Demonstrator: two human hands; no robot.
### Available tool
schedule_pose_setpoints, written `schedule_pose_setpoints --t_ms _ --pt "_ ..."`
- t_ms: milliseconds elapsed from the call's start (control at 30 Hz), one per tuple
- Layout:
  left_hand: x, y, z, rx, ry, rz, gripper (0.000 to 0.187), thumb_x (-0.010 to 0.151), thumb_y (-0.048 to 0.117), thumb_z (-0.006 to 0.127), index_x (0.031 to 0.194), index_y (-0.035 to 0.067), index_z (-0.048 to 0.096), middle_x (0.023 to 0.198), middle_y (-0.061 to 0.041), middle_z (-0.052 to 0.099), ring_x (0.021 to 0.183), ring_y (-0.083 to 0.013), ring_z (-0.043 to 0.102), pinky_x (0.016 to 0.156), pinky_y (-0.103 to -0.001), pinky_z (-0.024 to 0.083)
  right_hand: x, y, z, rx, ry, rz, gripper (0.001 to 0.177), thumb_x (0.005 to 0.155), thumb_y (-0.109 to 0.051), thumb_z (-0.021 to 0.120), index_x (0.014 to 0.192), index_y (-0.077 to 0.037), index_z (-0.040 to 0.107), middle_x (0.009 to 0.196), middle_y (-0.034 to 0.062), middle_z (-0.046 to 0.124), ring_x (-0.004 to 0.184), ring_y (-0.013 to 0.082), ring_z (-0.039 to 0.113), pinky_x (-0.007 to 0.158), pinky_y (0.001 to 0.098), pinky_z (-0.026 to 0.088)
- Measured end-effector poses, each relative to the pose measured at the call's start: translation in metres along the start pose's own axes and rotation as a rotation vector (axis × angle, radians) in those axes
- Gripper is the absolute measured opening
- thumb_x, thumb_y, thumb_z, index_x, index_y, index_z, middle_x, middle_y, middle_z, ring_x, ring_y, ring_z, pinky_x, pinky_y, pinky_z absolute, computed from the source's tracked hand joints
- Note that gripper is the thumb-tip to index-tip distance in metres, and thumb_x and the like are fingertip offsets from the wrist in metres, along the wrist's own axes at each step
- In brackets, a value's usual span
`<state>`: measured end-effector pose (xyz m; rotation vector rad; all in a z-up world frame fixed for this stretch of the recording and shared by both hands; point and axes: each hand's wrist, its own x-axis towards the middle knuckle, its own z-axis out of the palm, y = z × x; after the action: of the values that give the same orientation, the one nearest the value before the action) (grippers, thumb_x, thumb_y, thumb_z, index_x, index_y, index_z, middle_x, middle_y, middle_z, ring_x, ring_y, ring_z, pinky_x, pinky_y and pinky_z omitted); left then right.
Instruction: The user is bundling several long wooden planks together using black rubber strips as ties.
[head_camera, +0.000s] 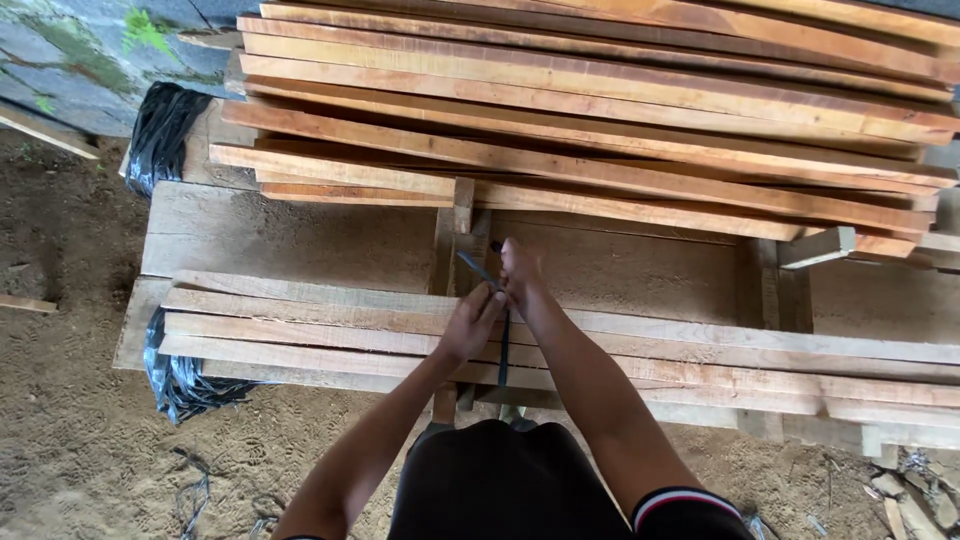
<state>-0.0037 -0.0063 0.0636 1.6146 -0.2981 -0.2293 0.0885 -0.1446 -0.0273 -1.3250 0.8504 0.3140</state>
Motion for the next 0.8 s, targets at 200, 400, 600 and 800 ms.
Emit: schedule_pose_setpoints --t_ms 200,400,600,800 --pt "0.008 -0.005 0.012 -0.279 0.056 -0.070 0.030 0.115 0.022 0.040 0.091 0.012 0.055 0.082 0.002 0.051 0.083 -0.0096 0.048 0.077 -0.029 0.043 0.093 0.056 -0.003 -0.149 0.268 -0.070 0.041 0.080 -0.033 0.064 0.085 0.007 0.069 0.071 0.0192 0.060 0.074 0.0264 0.058 0.062 0.0537 0.045" --pt "-0.002 -0.071 0.013 -0.375 -0.094 -0.156 0.037 0.117 0.024 0.032 0.087 0.011 0.049 0.076 0.000 0.044 0.074 -0.0120 0.045 0.080 -0.032 0.043 0.139 0.080 -0.016 -0.296 0.229 -0.106 0.040 0.082 -0.040 0.069 0.077 0.000 0.070 0.073 0.0234 0.066 0.071 0.0406 0.072 0.058 0.0554 0.065" --pt "-0.006 -0.061 0.008 -0.270 -0.204 -0.176 0.034 0.118 0.028 0.033 0.090 0.013 0.047 0.079 0.003 0.037 0.081 -0.0125 0.041 0.086 -0.039 0.045 0.115 0.069 -0.007 -0.464 0.259 -0.266 0.039 0.083 -0.030 0.065 0.053 -0.008 0.059 0.048 0.0072 0.046 0.052 0.0158 0.048 0.050 0.0441 0.042" --pt "-0.005 -0.057 0.002 -0.265 -0.227 -0.211 0.036 0.118 0.028 0.031 0.090 0.012 0.047 0.079 0.003 0.039 0.081 -0.0111 0.043 0.087 -0.039 0.045 0.120 0.088 0.002 -0.551 0.252 -0.305 0.038 0.080 -0.035 0.066 0.049 -0.015 0.061 0.045 0.0078 0.052 0.046 0.0204 0.056 0.048 0.0424 0.045"
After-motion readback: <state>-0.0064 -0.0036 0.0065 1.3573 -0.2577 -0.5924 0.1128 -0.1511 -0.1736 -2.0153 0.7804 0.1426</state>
